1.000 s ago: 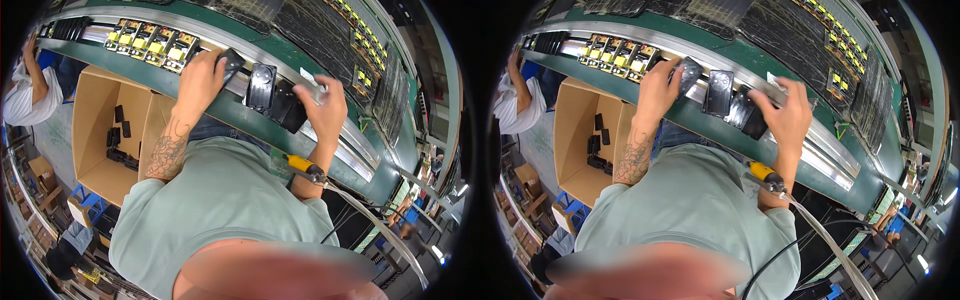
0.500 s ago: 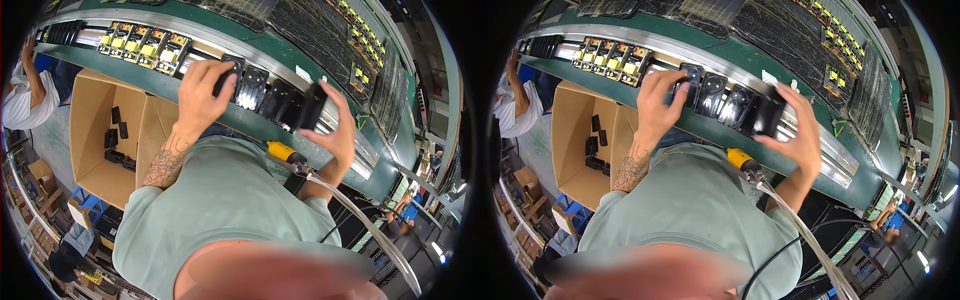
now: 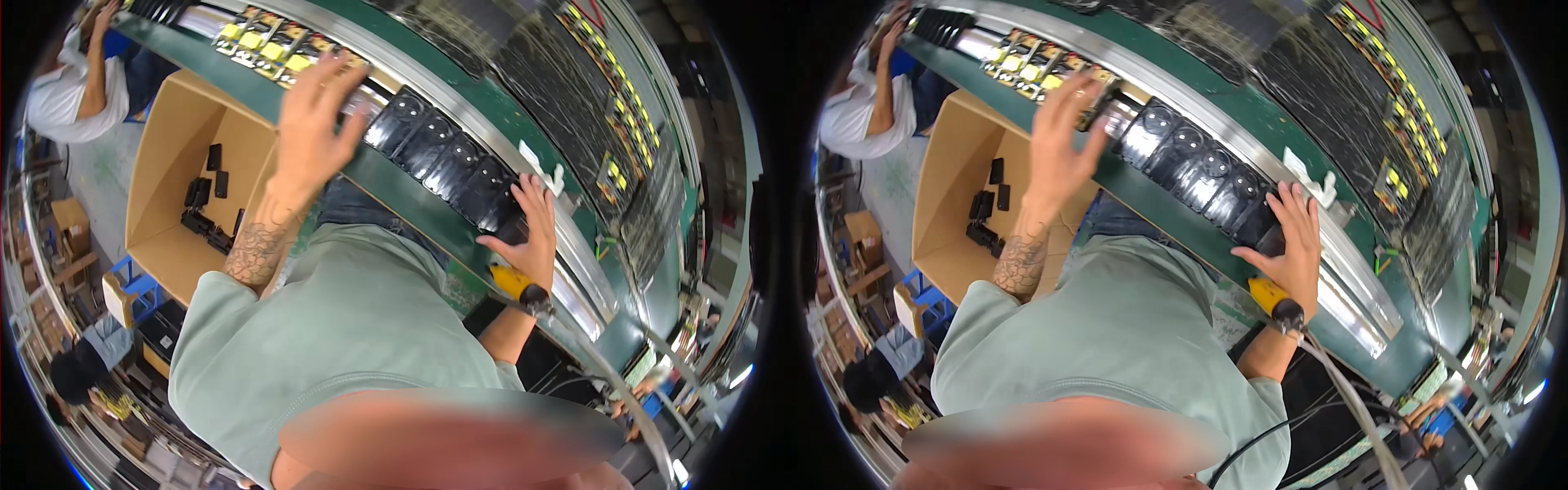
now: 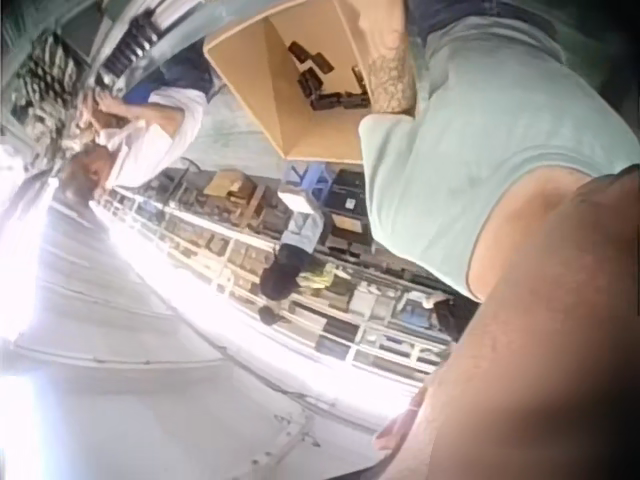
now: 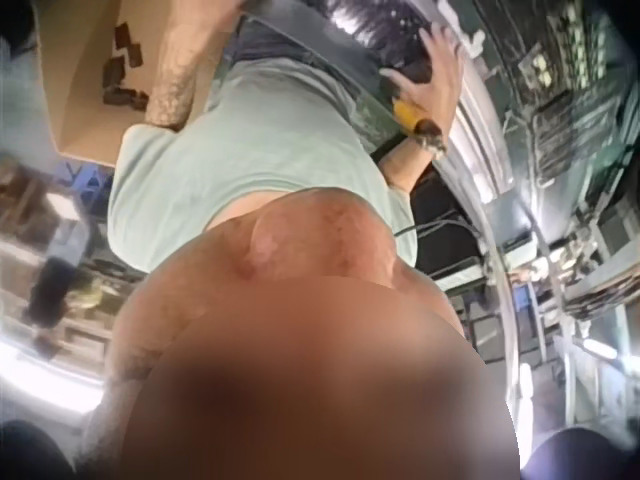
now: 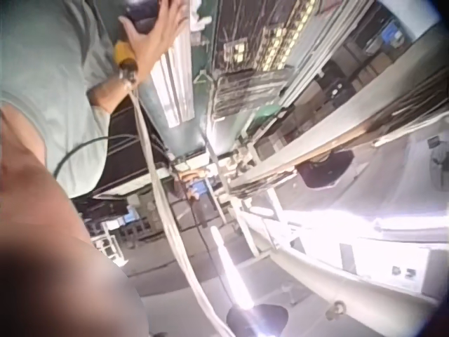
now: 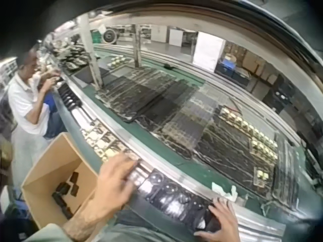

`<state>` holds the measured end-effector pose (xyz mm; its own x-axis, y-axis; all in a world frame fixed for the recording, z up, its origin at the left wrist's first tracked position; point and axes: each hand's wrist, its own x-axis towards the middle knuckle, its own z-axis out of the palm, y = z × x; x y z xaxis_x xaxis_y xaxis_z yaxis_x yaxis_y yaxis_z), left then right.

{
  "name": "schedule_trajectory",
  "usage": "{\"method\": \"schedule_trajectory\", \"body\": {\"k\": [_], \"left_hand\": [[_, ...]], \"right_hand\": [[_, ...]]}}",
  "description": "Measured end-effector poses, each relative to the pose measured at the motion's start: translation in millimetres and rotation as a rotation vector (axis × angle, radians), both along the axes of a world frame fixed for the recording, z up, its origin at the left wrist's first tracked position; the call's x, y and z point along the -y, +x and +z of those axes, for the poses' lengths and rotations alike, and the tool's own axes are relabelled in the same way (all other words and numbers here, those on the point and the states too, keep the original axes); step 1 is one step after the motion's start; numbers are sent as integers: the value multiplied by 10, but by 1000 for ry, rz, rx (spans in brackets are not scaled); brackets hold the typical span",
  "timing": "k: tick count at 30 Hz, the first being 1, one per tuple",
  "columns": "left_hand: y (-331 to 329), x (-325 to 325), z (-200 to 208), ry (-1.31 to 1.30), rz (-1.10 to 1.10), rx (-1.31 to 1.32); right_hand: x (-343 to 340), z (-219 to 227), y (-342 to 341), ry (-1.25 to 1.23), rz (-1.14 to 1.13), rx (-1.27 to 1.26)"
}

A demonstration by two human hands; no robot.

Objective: Assembling circuit boards and electronic components on an industrial production line and placing them into boxes.

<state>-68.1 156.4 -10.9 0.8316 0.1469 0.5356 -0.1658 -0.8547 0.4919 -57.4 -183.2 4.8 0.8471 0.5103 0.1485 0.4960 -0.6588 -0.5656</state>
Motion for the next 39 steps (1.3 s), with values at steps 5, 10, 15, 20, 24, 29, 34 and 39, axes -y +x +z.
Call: {"method": "schedule_trajectory", "body": {"k": [5,10,15,20,24,29,34,39], "left_hand": [[-236,202,-118,85,-168,-45],[-340,143,-256,43,-90,-53],[-539,-138,-376,-115,57,130],[-1235,-1058,-659,82,535,-64],[-2420,-1984,-1558,24,682,-809],[-3415,-2628,-2292,-354,814,-1243],[-3850,-2734,-2789,-400,976,-1213],[-3963,-2565,-3427,-599,1386,-1150]], "right_hand": [[-317,-66,113,33,117,69],[-603,-182,173,59,155,137],[-881,-268,299,61,227,192],[-1412,-308,429,32,251,208],[-1815,-339,537,30,269,238],[-1621,-401,583,296,173,76],[-1019,-371,307,191,-73,166],[-698,-383,148,127,-344,197]]}}
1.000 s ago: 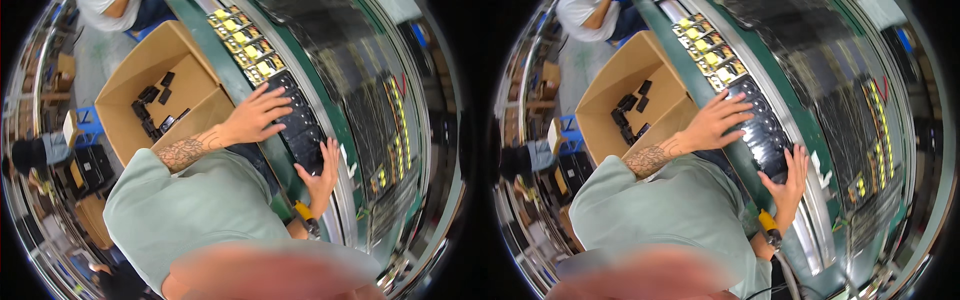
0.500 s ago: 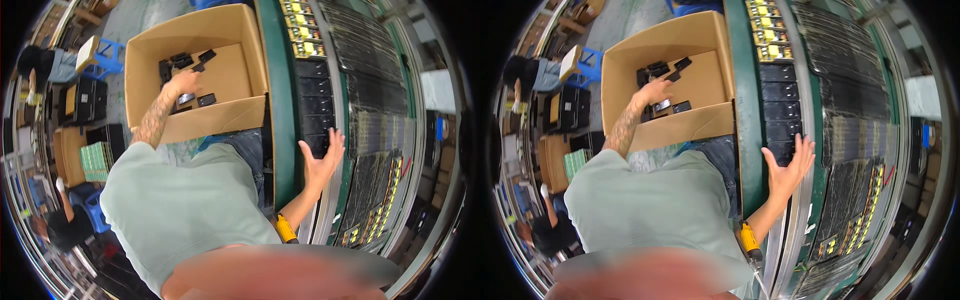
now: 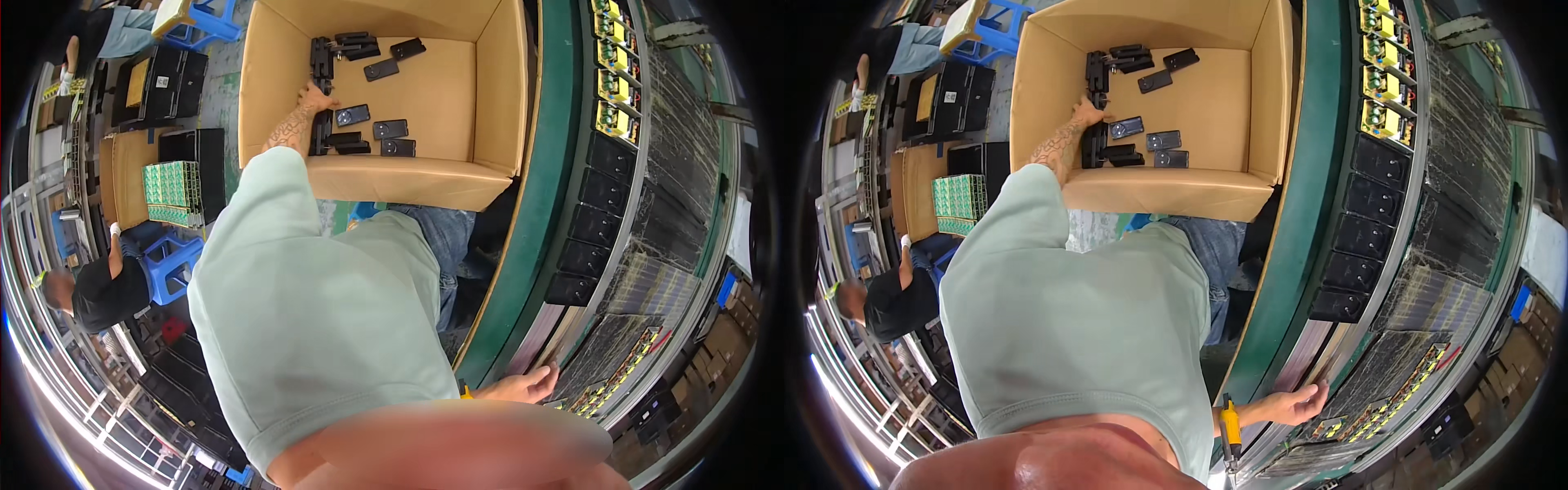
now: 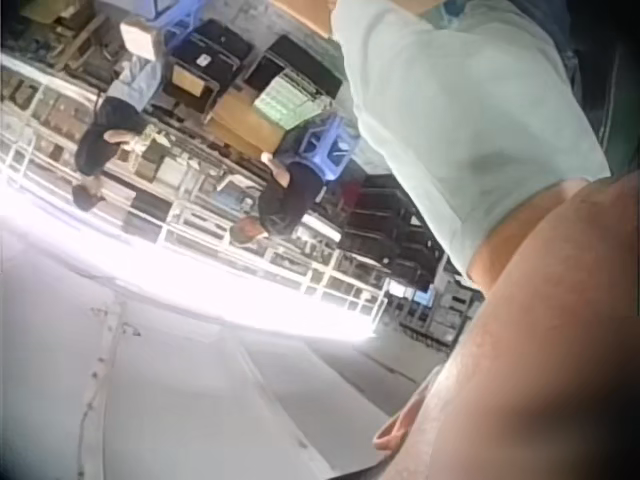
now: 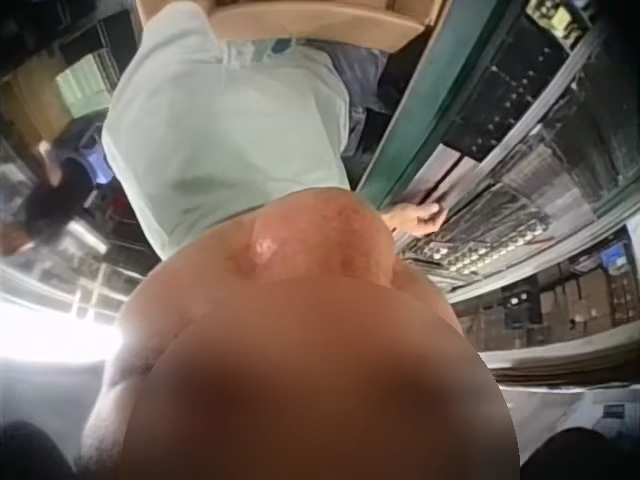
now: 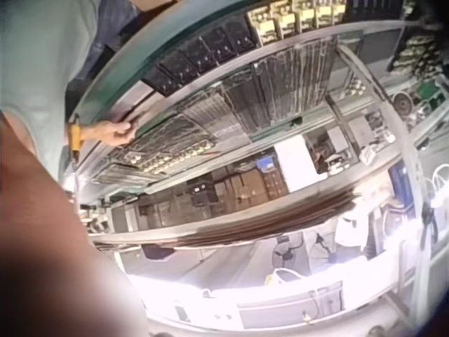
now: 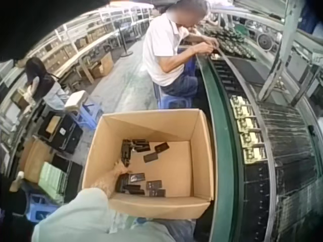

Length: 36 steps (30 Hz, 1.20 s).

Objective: Assembling circuit boards and electronic components on an industrial production line and placing them into boxes.

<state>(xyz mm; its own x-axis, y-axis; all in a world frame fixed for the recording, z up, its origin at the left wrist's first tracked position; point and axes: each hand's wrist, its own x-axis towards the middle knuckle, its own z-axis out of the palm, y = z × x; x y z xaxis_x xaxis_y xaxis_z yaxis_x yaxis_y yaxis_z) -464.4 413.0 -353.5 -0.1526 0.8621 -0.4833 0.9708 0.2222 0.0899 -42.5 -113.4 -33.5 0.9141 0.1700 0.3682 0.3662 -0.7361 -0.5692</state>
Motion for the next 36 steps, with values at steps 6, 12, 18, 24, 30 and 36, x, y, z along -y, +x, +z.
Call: {"method": "schedule_trajectory", "body": {"k": [6,12,18,24,30,36], "left_hand": [[458,-118,-341,287,508,-174],[239,-17,-236,188,154,-64],[455,-221,1158,109,-67,371],[1861,905,2805,-539,9,1790],[3343,2945,3106,-2081,282,1519],[3599,3775,3087,-2202,419,1083]], "right_hand": [[-119,6,5,47,-73,-4],[-58,-9,22,9,-67,15],[57,-26,52,42,-21,76],[-335,265,157,301,665,-27],[-692,245,-75,470,829,-93],[-64,442,-333,273,388,-28]]}}
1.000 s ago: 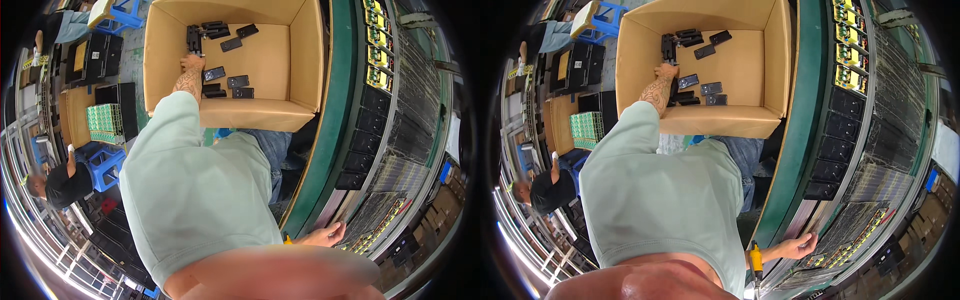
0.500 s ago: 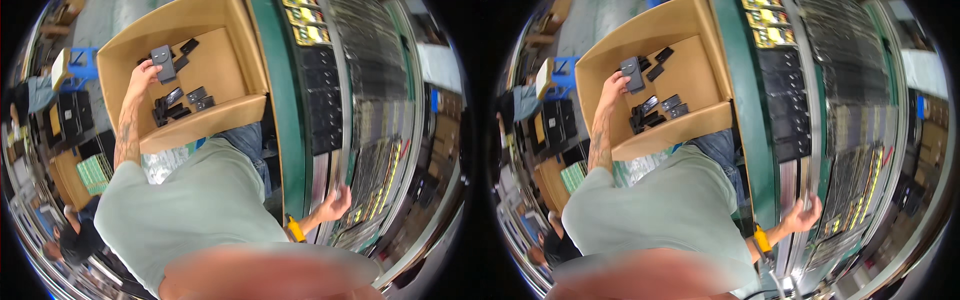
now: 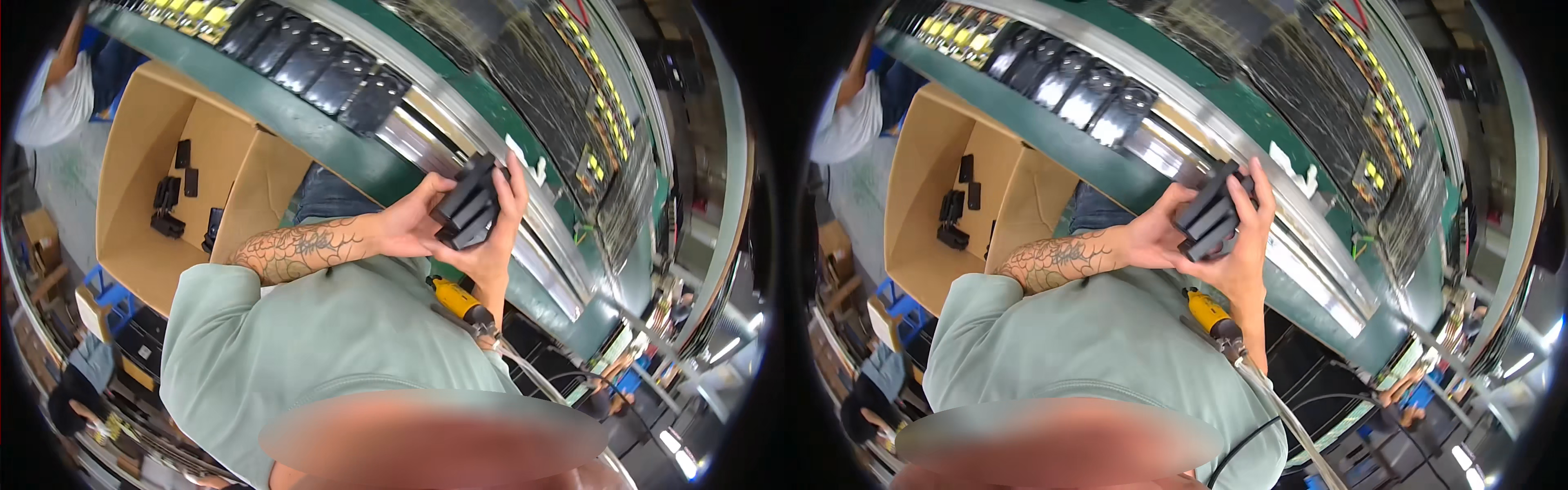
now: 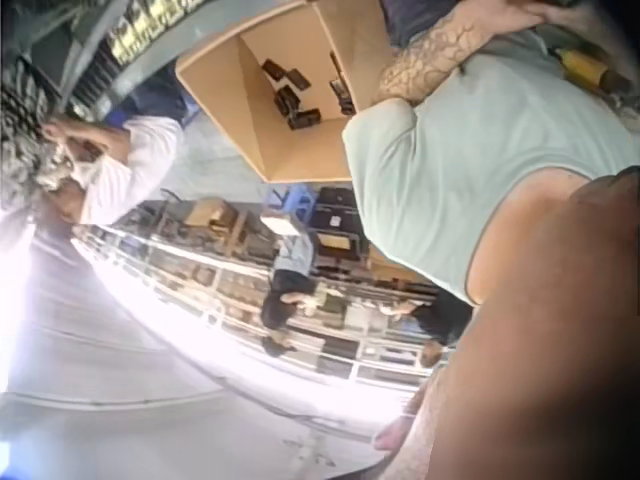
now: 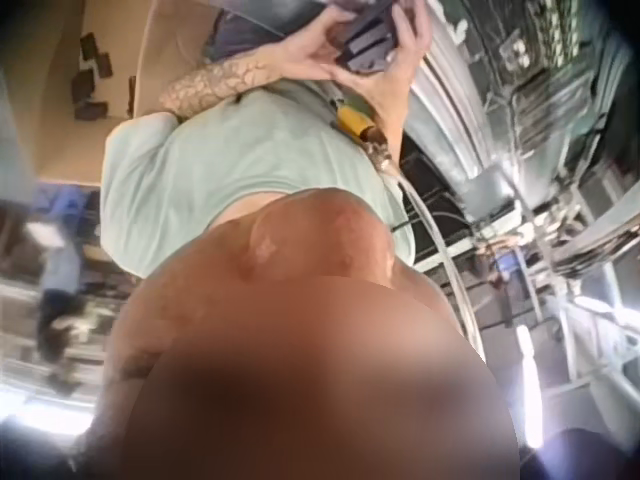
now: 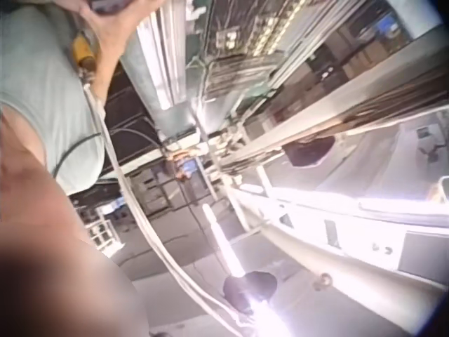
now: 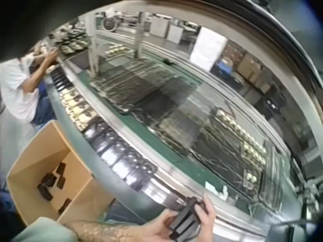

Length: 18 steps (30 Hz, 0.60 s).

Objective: Assembling circuit boards and electronic components on an industrial production line and placing them into boxes.

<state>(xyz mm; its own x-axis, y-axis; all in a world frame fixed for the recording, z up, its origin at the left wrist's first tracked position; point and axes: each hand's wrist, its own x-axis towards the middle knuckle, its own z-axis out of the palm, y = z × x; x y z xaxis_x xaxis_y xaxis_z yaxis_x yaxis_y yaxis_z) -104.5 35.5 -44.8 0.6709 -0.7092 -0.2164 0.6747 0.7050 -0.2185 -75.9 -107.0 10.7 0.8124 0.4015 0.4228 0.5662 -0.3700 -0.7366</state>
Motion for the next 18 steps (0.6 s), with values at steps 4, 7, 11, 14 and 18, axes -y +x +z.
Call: {"method": "schedule_trajectory", "body": {"k": [4,7,11,14,18], "left_hand": [[42,147,18,39,18,3],[-70,50,-119,303,-64,60],[-100,-55,-99,540,-56,123],[-104,-161,-44,686,-36,159],[-116,-370,-36,631,-211,255]], "right_hand": [[109,127,132,-265,-73,-15],[103,155,345,-456,37,-112],[31,78,435,-486,83,-74],[-4,46,440,-455,81,-15],[126,96,461,-216,61,11]]}}
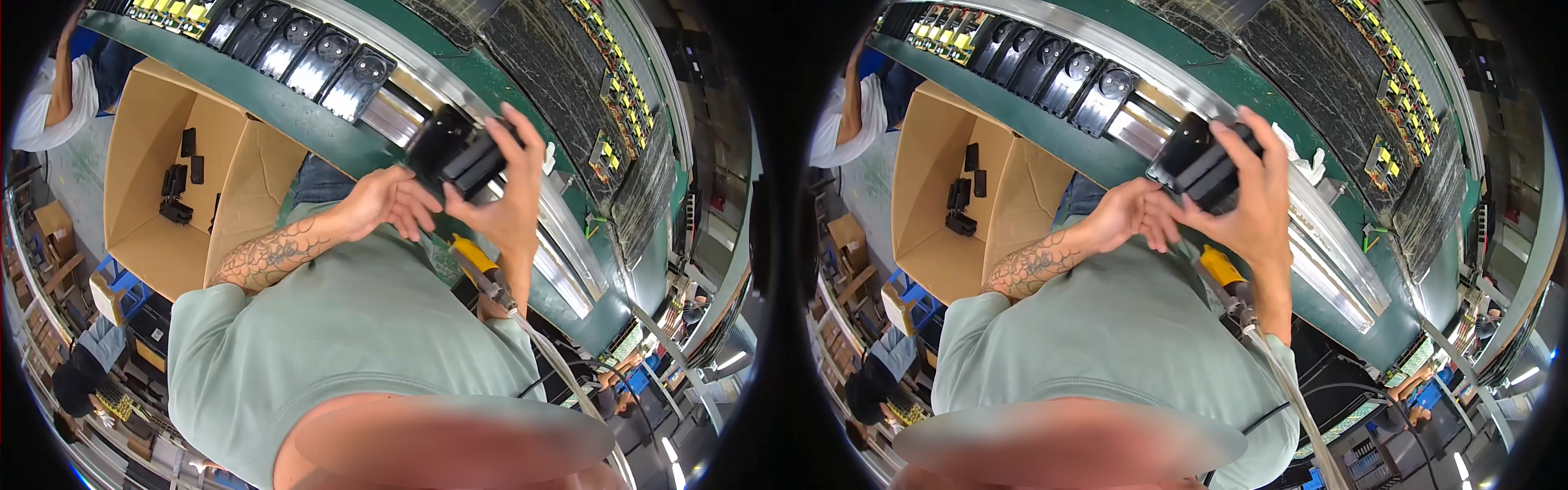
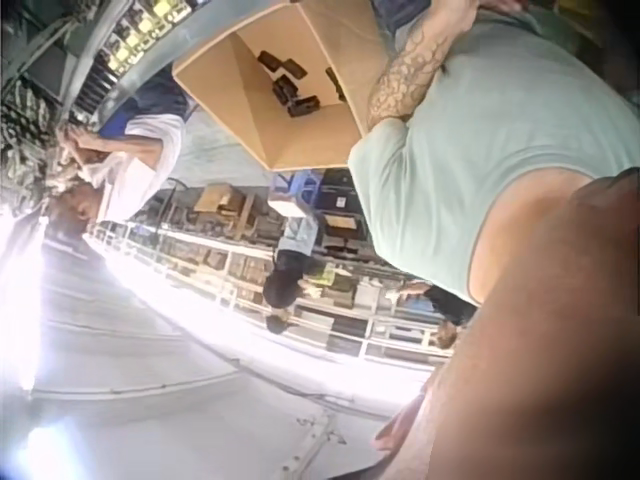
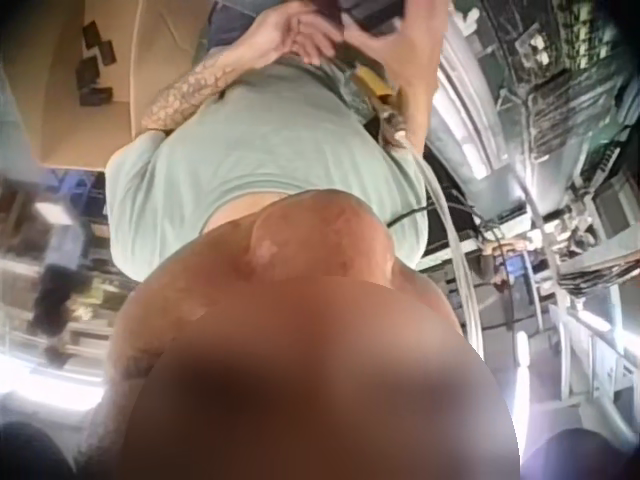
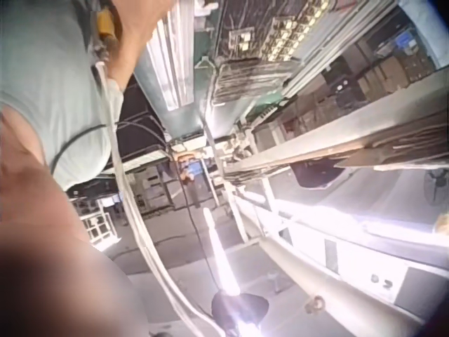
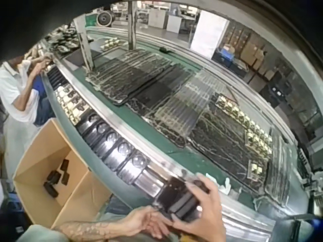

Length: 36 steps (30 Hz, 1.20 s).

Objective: Assembling circuit boards and electronic components on an industrial production line and placing them into boxes.

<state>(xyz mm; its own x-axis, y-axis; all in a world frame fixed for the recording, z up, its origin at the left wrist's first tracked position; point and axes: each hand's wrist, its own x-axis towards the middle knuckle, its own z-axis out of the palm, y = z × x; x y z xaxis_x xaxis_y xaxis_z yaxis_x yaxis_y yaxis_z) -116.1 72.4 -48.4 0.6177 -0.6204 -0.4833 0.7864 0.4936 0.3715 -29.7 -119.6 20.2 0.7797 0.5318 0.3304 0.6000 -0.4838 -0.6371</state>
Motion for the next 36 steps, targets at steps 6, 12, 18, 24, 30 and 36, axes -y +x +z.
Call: {"method": "schedule_trajectory", "body": {"k": [6,12,18,24,30,36], "left_hand": [[73,-228,194,434,-185,291],[188,30,263,1319,320,1358],[299,155,238,1359,276,1449],[338,235,260,1375,27,1571],[369,287,232,1390,16,1547],[351,307,250,1390,19,1545]], "right_hand": [[290,145,28,-111,1,-25],[209,109,-39,-351,118,-175],[544,32,-100,-171,24,-276],[616,-207,-158,-281,-9,-120],[524,-212,-155,-227,71,-167],[524,-213,-130,-270,89,-120]]}}
